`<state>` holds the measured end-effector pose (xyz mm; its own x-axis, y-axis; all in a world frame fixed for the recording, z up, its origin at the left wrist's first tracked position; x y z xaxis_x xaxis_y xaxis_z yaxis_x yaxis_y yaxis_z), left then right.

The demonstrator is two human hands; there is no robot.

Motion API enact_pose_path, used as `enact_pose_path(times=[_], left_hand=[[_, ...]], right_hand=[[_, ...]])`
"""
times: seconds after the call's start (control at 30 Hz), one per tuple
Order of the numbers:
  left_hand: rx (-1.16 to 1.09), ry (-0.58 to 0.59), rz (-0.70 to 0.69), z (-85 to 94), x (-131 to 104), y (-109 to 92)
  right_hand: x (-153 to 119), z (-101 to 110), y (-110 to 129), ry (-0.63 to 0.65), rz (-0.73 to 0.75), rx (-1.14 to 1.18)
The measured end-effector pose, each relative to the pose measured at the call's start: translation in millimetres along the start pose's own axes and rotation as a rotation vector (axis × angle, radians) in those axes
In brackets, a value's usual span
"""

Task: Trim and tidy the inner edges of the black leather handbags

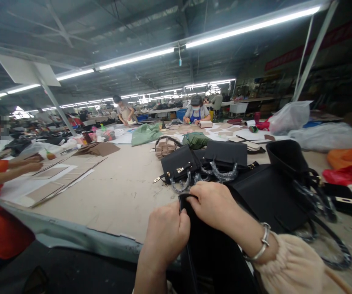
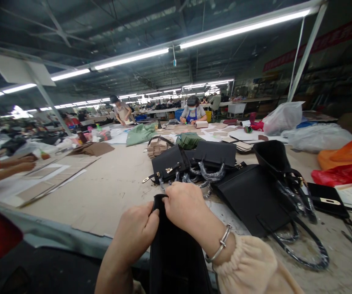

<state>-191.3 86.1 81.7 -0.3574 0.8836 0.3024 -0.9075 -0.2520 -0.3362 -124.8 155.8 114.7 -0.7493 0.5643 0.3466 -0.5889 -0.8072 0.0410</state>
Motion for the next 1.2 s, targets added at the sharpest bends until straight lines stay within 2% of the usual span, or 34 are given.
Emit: enact_pose_path(times=[0.2,0.53,0.9,1.2], left_hand=[[-0.039,0.002,-0.007,0.3,-1,1],[-0.037,0.029,0.031,-1.6,1,5],[-0.047,0.033,0.015,-0.6,1,4],[-0.016,0.021,0.002,0.1,3,2]], right_hand=[[0,-1,-1,0.035,-0.037,-0.003],[2,3,1,-0.025,-0.02,0.002],[3,0,0,-0.013,-0.053,0.01],[7,0,18,-0.033,-0.006,-0.007]])
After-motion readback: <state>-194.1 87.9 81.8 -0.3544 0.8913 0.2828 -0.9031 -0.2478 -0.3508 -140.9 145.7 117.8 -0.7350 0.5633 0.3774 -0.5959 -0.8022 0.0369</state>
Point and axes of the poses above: each hand's wrist, its own x-axis towards the middle knuckle, its own z-axis out of the back of the hand, y = z × x, the point moved 10 cm from there along x, towards the middle knuckle, and after that the axes turned 3 degrees about -y, right-handed, at the moved point
